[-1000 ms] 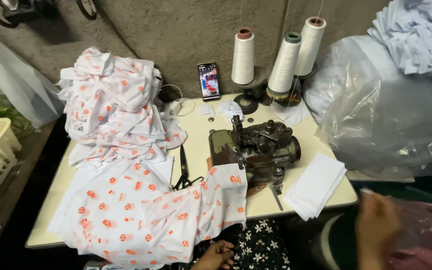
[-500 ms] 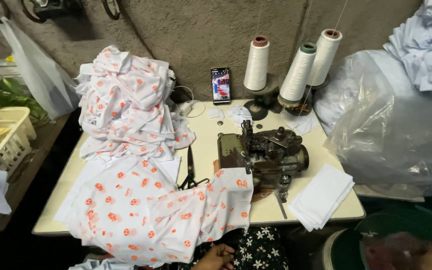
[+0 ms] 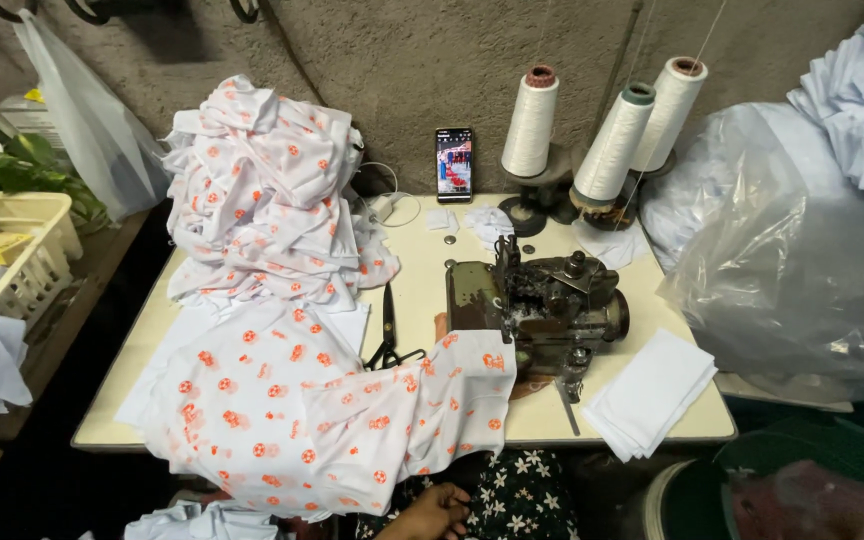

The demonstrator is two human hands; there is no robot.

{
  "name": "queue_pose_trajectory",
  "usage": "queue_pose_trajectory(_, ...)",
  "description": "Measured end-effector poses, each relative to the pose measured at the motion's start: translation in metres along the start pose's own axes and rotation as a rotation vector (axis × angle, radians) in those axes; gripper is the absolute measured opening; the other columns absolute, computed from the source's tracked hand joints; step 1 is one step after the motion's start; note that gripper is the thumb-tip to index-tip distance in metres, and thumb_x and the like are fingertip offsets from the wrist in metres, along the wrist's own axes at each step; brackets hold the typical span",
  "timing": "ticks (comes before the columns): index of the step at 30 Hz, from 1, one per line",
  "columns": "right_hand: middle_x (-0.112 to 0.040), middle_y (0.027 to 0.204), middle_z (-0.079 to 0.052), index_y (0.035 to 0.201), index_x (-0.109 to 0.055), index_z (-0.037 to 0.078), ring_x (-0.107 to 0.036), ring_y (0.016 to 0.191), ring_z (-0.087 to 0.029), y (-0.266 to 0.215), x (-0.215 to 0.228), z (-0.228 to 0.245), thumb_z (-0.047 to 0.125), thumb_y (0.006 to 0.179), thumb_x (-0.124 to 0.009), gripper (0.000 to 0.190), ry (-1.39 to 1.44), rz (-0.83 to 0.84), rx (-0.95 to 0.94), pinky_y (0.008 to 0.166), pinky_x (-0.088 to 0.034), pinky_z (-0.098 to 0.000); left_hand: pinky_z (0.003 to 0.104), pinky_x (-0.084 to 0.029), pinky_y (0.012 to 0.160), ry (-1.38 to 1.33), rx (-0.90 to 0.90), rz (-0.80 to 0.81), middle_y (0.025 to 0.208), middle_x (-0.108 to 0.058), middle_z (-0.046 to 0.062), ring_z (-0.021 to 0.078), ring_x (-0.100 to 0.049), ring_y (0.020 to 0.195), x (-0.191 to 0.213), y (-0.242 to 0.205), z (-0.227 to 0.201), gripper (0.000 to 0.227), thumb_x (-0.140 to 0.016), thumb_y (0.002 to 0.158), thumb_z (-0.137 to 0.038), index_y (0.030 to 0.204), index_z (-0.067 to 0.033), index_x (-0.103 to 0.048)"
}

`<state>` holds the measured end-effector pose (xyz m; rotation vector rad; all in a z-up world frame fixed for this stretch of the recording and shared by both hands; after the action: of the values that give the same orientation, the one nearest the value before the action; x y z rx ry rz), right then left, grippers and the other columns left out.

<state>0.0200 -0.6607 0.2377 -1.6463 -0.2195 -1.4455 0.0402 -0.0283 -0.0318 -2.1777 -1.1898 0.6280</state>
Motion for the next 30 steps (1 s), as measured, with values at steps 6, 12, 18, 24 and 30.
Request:
queue_pose_trajectory(6,-0.064,0.149,0.014,0.147,-0.050,0.036,-0.062,0.139,-0.007,-0.130,-0.068,0.136,0.000,0.072,-0.096,0.095,0.321,0.283,0.473,0.109,-0.059,-0.0299,0.018,-0.057,0.058,0.042,0.010,-0.010,0.092,-0.068,0.000,0.0073,-0.065,0.070,-0.006,-0.002,-0.001,0.018,-0.060,0.099,-0.014,0.117,-0.0159,-0.059)
queue_pose_trajectory(12,-0.075,0.091,-0.001,0.080,-0.076,0.009,-0.071,0.087,-0.014,-0.127,-0.076,0.257,0.011,0.075,-0.074,0.006,0.474,-0.357,0.987,0.087,-0.050,-0.0247,0.019,-0.041,0.051,0.211,-0.035,0.037,0.074,-0.061,-0.004,0.0037,-0.052,0.058,-0.017,-0.021,-0.026,0.014,-0.067,0.095,-0.023,0.108,-0.0180,-0.064)
queue_pose_trajectory(18,-0.066,0.101,-0.001,0.080,-0.072,0.009,-0.068,0.086,-0.023,-0.102,-0.104,0.275,0.017,0.079,-0.063,0.012,0.026,-0.222,0.649,0.081,-0.049,-0.0335,0.021,-0.042,0.065,0.462,-0.646,0.327,0.075,-0.061,-0.007,0.0027,-0.050,0.066,-0.085,-0.092,-0.159,0.029,-0.051,0.111,-0.024,0.083,-0.0156,-0.056)
queue_pose_trajectory(24,-0.067,0.093,-0.003,0.072,-0.070,0.011,-0.070,0.084,-0.025,-0.089,-0.105,0.274,0.021,0.071,-0.066,0.011,0.057,-0.264,0.679,0.084,-0.049,-0.0333,0.022,-0.048,0.061,0.130,-0.706,0.122,0.077,-0.063,0.000,0.0070,-0.058,0.065,-0.142,-0.058,-0.238,0.023,-0.060,0.107,-0.028,0.092,-0.0110,-0.061)
queue_pose_trajectory(30,-0.076,0.088,-0.006,0.077,-0.080,0.002,-0.070,0.084,-0.015,-0.055,-0.111,0.243,-0.002,0.075,-0.078,0.005,0.767,-0.153,0.759,0.084,-0.050,-0.0244,0.024,-0.052,0.079,-0.008,-0.733,-0.171,0.095,-0.068,0.002,0.0109,-0.064,0.086,-0.170,0.022,-0.264,0.019,-0.070,0.092,-0.019,0.109,-0.0133,-0.063)
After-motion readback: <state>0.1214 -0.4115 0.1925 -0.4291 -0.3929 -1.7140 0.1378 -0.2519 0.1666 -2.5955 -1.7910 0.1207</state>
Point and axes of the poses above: each hand's wrist, its own y-axis towards the middle knuckle, its own x-axis out of the back of the hand, z = x × y, the point moved 6 cm from there along y, towards the middle knuckle
